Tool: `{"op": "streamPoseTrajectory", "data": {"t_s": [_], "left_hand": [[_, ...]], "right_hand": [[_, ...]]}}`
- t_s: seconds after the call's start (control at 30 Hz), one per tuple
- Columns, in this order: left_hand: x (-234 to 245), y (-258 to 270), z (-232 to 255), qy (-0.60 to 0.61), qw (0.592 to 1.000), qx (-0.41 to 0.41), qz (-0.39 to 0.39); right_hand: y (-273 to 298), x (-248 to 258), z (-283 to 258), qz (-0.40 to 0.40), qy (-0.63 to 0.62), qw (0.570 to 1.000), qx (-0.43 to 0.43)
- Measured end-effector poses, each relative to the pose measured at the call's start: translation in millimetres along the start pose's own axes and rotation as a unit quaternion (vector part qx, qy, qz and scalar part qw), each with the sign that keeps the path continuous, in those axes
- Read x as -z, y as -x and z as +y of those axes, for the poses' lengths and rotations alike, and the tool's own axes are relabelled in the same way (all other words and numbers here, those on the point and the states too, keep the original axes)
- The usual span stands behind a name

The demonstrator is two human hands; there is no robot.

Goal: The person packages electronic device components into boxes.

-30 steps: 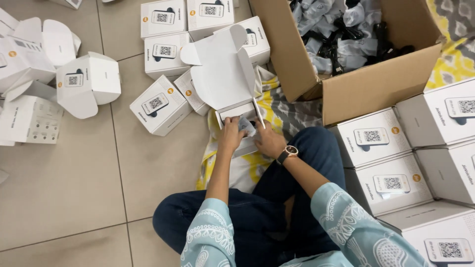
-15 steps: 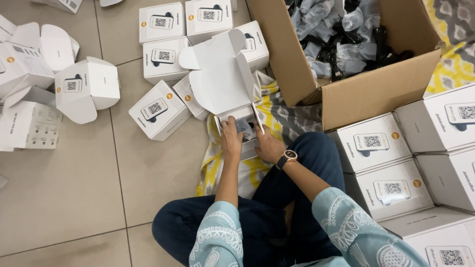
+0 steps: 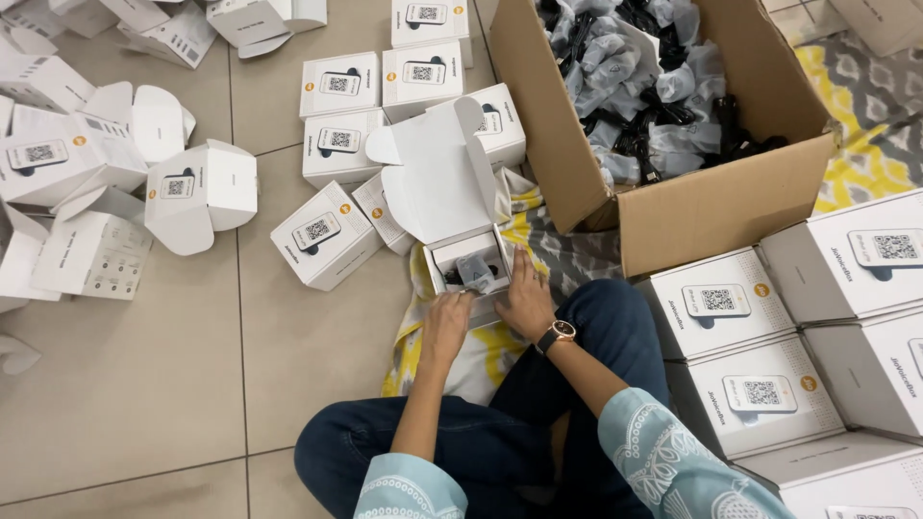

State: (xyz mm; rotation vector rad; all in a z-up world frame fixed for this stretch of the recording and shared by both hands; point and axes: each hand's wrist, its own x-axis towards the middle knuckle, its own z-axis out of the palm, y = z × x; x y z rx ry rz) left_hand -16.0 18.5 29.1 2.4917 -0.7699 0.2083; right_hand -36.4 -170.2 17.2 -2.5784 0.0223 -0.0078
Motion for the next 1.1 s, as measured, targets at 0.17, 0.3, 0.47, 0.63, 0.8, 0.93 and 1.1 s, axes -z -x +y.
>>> {"op": "streamPoseTrajectory", "data": {"t_s": [0.17,0.3,0.47,0.63,0.8,0.93,1.1], "left_hand": [[-8.2,-27.2,-21.9,-0.06,0.996,0.022,-0.061],[13.3,-60.2,-20.0,-0.064,0.99,0.068,-0.104],[-16.5,-80.7,-47.9,-0.084,0.958,0.176,-0.209],[-22.0,-74.5,-48.2,-0.097,0.975,0.15,-0.133],[-9.3,-61.8,-17.5,-0.114,0.988,0.096,-0.036],[4.4,-43.9,13.3,-0.137,0.984,0.049,-0.104],[3.0,-37.9,0.0,-0.184,0.968,0.05,-0.162]], "right_hand": [[8.9,6.4,-5.1,0.08,0.023,0.996,0.023],[7.5,-3.5,-3.5,0.096,0.003,0.995,0.026],[4.7,-0.4,-4.8,0.046,0.011,0.999,0.028],[2.8,7.8,-5.2,-0.005,-0.043,0.999,0.026],[2.1,14.2,-8.4,-0.032,-0.068,0.997,0.011],[1.9,10.4,-6.7,-0.028,-0.087,0.996,0.008],[8.0,2.7,-2.4,-0.009,-0.088,0.996,0.026]]}}
